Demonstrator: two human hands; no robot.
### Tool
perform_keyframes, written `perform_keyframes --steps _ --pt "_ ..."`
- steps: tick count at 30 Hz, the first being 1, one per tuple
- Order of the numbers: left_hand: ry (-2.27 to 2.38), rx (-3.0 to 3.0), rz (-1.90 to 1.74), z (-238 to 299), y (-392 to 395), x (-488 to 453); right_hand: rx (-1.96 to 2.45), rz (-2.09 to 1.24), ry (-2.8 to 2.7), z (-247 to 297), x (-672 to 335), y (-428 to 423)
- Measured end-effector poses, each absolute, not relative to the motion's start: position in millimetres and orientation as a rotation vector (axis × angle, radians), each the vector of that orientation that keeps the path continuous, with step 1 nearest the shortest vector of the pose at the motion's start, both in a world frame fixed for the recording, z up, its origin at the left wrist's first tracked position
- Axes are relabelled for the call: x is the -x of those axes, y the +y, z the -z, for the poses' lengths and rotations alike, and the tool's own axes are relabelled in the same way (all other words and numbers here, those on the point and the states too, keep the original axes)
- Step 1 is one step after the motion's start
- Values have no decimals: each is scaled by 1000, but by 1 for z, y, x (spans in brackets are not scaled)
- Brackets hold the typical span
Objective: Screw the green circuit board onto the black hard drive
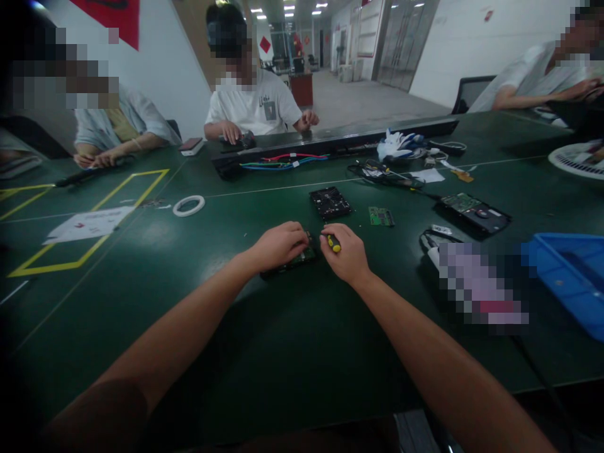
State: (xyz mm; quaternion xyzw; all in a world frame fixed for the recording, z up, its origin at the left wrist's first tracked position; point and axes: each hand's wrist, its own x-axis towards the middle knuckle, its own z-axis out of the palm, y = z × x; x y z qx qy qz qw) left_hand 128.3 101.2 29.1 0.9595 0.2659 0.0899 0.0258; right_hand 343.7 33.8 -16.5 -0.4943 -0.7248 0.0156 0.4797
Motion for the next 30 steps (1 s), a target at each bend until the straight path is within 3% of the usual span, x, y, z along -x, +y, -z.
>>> perform_keyframes --steps 30 --pt "868 -2930 -321 -25 105 -128 1212 -53 -1769 16 -344 34"
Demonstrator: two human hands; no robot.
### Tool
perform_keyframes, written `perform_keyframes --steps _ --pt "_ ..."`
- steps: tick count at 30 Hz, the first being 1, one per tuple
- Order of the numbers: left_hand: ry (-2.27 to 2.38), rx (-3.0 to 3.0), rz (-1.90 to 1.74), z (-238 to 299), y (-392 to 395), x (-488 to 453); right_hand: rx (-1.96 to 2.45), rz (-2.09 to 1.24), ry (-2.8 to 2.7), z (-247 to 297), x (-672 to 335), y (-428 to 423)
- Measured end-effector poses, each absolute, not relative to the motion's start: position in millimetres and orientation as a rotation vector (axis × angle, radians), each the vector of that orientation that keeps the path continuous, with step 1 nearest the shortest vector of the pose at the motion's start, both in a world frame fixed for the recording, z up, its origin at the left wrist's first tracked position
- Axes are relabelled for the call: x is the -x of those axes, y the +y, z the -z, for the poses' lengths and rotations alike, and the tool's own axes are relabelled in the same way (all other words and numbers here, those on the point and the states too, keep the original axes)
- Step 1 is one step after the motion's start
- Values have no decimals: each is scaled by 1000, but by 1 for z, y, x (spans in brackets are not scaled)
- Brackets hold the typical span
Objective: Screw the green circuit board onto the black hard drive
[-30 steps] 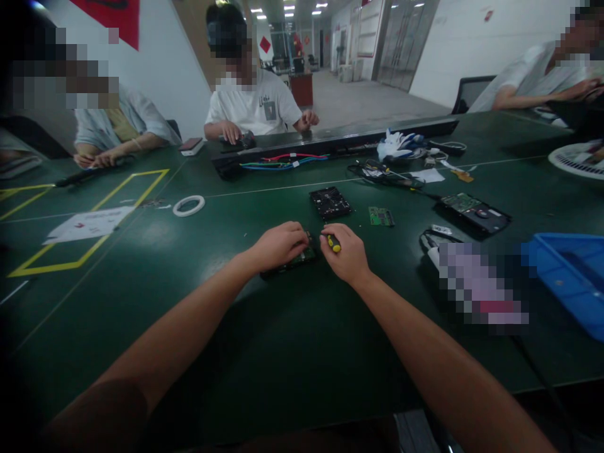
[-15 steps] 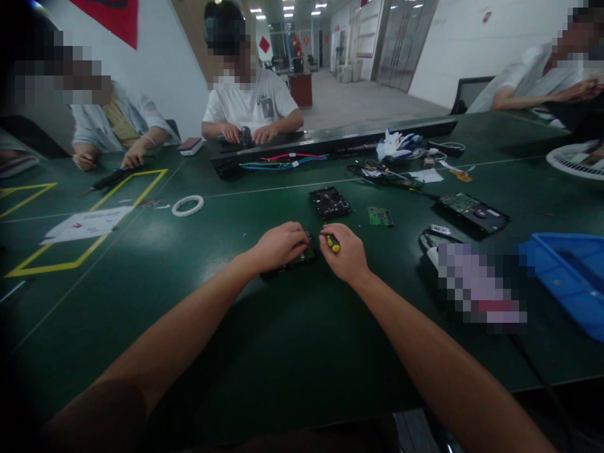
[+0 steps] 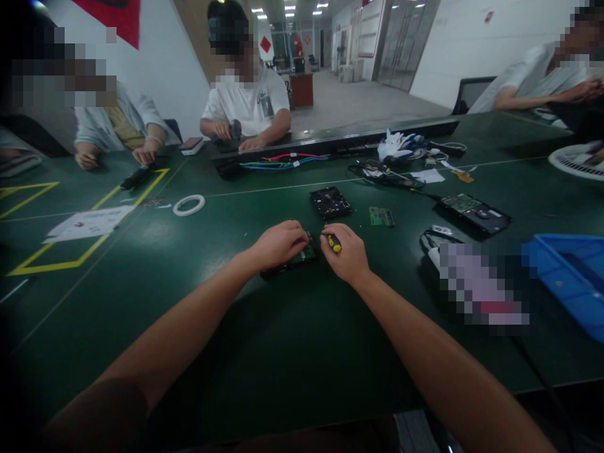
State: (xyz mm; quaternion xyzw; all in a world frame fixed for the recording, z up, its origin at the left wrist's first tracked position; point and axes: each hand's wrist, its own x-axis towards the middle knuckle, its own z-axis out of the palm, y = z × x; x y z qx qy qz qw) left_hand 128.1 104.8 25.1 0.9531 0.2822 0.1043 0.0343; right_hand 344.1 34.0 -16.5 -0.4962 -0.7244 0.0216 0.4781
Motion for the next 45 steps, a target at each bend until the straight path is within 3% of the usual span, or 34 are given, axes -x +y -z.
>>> perform_keyframes --steps 45 --pt "919 -2837 -348 -25 101 -132 1215 -69 -1768 15 -343 34"
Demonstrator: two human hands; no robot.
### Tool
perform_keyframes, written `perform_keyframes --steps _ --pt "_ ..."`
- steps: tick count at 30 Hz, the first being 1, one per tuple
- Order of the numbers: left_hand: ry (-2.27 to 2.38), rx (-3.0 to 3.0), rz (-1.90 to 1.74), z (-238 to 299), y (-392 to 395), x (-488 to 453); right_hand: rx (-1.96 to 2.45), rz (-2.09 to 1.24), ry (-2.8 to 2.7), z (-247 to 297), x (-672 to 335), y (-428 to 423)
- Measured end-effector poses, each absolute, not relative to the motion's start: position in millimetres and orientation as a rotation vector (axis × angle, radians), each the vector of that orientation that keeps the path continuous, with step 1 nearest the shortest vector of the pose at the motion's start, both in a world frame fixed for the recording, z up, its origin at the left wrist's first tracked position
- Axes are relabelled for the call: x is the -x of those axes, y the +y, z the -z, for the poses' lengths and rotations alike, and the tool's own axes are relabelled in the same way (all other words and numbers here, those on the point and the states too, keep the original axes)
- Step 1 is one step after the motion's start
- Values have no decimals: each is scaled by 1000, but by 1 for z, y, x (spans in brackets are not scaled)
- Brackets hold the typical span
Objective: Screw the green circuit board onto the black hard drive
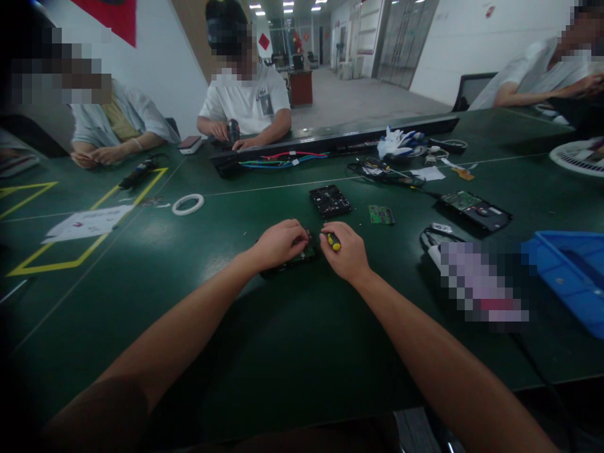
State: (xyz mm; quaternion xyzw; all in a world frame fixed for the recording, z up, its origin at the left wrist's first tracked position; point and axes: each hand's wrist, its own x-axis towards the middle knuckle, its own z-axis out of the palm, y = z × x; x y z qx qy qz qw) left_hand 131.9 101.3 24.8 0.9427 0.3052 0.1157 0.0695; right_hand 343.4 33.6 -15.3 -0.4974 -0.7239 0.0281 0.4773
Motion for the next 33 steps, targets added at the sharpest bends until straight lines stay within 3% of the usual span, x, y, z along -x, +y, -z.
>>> perform_keyframes --steps 33 --pt "819 -2880 -352 -23 103 -130 1210 -36 -1770 16 -344 34"
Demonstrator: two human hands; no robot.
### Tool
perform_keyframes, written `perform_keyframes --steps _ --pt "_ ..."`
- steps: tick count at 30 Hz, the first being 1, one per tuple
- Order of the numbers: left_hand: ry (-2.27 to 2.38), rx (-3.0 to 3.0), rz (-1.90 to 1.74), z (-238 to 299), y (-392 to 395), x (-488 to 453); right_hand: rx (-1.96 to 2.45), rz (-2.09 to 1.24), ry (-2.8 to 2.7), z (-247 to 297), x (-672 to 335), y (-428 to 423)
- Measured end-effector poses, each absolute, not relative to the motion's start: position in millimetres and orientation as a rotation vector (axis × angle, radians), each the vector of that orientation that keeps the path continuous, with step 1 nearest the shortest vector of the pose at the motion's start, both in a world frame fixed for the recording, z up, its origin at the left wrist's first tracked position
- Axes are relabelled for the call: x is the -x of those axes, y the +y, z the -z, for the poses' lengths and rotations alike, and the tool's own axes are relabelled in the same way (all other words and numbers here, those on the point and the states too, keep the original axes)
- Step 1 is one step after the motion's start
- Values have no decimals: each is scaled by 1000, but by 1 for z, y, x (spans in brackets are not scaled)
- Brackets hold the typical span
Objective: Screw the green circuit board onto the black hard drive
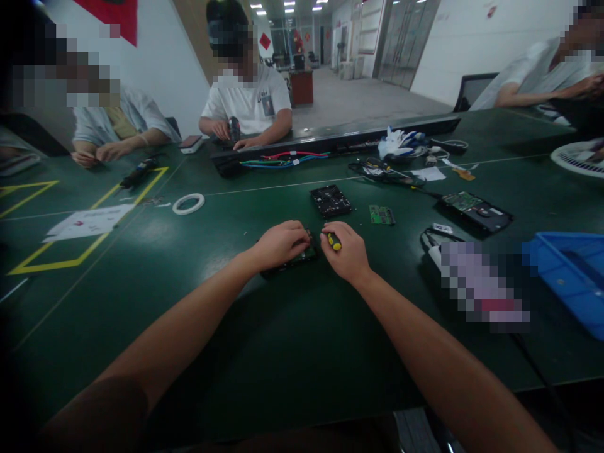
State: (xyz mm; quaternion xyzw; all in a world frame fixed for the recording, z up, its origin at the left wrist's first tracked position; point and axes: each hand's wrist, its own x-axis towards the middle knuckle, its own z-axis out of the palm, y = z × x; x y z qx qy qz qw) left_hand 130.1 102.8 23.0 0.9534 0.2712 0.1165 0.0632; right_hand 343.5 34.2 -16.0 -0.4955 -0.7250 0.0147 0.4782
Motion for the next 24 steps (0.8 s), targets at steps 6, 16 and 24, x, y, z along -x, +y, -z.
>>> perform_keyframes --steps 6,16,24 --pt "804 -2883 -380 -22 103 -131 1190 -29 -1768 17 -343 34" --pt "810 -2879 -393 -22 103 -130 1205 -45 -1670 10 -343 33" --pt "811 -2864 -399 -22 103 -129 1147 -113 -1509 9 -342 28"
